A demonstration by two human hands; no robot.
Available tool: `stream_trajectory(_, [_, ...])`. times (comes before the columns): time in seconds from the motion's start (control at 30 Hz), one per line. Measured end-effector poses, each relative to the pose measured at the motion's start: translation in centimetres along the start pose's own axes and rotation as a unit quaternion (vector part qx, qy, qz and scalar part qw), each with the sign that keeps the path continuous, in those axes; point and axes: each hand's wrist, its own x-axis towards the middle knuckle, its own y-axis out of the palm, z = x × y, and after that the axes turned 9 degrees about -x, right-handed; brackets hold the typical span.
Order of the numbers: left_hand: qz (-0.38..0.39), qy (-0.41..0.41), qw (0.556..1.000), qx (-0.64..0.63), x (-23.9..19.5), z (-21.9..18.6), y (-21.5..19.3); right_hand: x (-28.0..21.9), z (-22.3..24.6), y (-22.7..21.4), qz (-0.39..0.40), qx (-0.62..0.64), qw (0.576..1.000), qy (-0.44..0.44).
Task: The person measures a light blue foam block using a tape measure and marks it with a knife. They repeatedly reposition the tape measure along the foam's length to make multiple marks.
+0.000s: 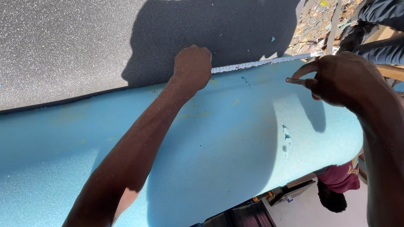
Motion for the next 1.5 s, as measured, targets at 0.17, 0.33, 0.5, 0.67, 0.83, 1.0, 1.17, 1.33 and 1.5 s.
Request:
stream_trajectory(0.17, [0.126, 0.024, 0.992, 0.018, -2.8, -3.2, -3.2, 0.2, -12.3, 11.6, -0.117, 0.474, 0.871, -0.058])
stream_trajectory(0.33, [0.147, 0.023, 0.989, -0.005, -4.0, -4.6, -4.4, -1.0, -17.0, 17.9, -0.216, 0.367, 0.905, 0.000])
stream_trajectory(0.5, [0.168, 0.019, 0.985, -0.032, -4.3, -5.9, -4.7, -1.9, -15.8, 18.1, -0.203, 0.375, 0.905, -0.001])
stream_trajectory(0.67, [0.202, -0.005, 0.978, -0.054, -4.6, -6.3, -6.2, -1.0, -13.4, 16.1, -0.210, 0.357, 0.908, -0.058])
stream_trajectory(0.83, [0.251, -0.005, 0.968, -0.016, -4.5, -6.0, -6.2, 1.7, -8.9, 15.1, -0.074, 0.471, 0.879, -0.026])
stream_trajectory(1.0, [0.267, -0.004, 0.963, 0.030, -4.1, -5.6, -5.5, 0.1, -0.2, 6.9, -0.131, 0.019, 0.991, -0.034])
stream_trajectory(1.17, [0.270, -0.015, 0.962, 0.017, -3.9, -5.1, -4.4, 2.6, 2.7, 7.4, -0.155, 0.091, 0.979, -0.097])
stream_trajectory(1.33, [0.297, -0.016, 0.954, 0.028, -3.8, -5.5, -4.7, 3.3, 3.7, 6.8, -0.123, 0.065, 0.986, -0.097])
stream_trajectory(1.5, [0.216, 0.012, 0.975, -0.049, -3.9, -4.4, -2.8, 2.7, 4.2, 5.2, -0.036, 0.078, 0.993, -0.086])
